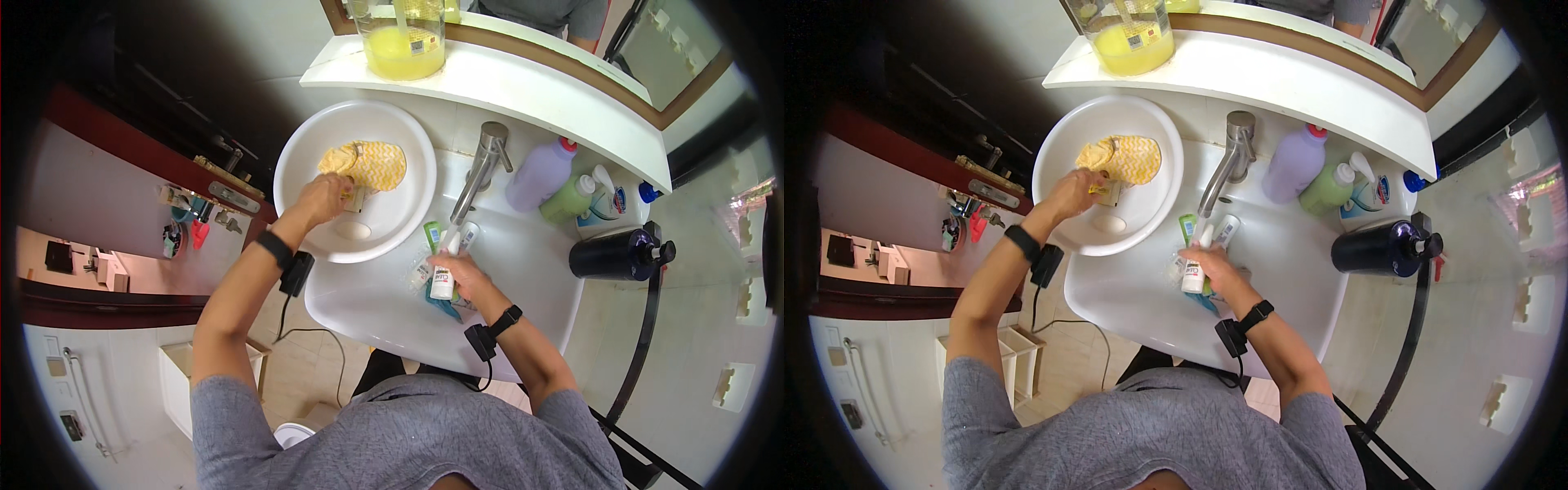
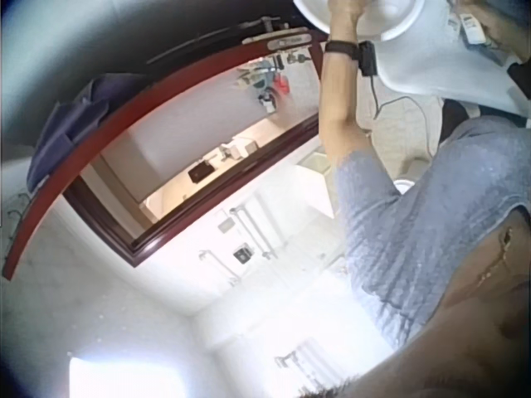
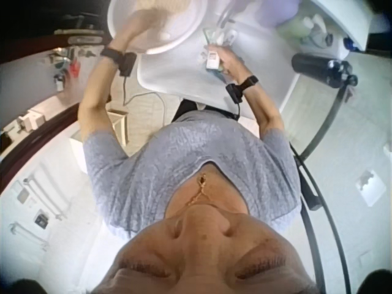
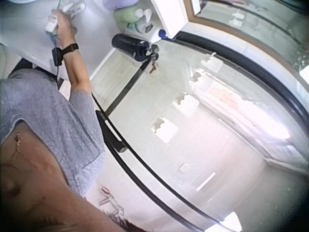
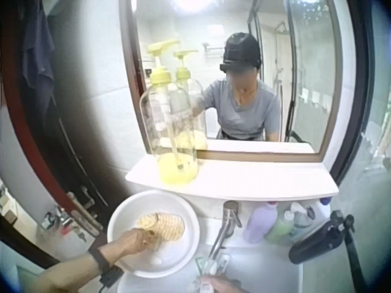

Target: The person wipes down several bottles with a cloth at a sink, including a large purple bottle, a black bottle, and a yellow bottle. They then move into a shower area, place a yellow sponge on a wire shelf, and organize the cleaned bottles onto the shelf one by one before opening a large white pump bottle.

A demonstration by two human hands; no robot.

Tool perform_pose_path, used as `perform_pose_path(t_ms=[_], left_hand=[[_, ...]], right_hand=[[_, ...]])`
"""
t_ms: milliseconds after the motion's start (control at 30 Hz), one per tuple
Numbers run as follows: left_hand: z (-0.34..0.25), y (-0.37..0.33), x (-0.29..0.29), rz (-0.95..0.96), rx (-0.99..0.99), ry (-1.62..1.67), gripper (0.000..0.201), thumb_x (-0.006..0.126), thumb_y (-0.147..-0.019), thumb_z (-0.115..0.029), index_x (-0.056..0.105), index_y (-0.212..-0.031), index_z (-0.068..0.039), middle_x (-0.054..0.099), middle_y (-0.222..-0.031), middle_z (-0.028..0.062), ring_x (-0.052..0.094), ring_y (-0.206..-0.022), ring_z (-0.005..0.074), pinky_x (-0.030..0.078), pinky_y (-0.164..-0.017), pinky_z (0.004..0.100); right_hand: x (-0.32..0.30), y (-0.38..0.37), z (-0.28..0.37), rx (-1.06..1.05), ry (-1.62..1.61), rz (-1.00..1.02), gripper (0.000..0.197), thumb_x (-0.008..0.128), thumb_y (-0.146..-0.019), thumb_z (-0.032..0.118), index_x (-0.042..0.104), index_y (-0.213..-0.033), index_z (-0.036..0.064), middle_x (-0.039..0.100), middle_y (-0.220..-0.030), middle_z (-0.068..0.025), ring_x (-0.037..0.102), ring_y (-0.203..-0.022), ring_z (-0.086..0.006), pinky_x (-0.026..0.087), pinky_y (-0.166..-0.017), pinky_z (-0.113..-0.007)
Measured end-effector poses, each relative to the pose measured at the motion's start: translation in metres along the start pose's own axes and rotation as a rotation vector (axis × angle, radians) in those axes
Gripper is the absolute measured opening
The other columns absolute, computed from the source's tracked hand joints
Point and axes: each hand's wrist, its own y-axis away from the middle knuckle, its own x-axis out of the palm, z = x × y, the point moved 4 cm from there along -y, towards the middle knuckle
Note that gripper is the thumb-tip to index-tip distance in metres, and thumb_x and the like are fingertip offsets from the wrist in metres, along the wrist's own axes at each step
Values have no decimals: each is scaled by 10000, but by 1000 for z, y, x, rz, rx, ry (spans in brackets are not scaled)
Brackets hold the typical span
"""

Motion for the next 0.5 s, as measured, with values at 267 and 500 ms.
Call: perform_pose_path(t_ms=[267,500], left_hand=[[-8,-41,2,-219,23,-424,275,559,-772,-223,594,-1039,-166,538,-1173,99,511,-1070,255,369,-911,414],[12,-44,-58,-475,-64,-59,109,529,-779,-166,604,-826,-101,630,-878,95,564,-894,277,462,-713,386]], right_hand=[[-6,18,-6,68,-4,47,287,652,-734,24,509,-983,20,570,-847,-60,591,-719,-173,511,-647,-326],[-27,14,-16,34,-43,-53,234,630,-751,19,529,-963,26,574,-844,-50,587,-710,-160,495,-621,-310]])
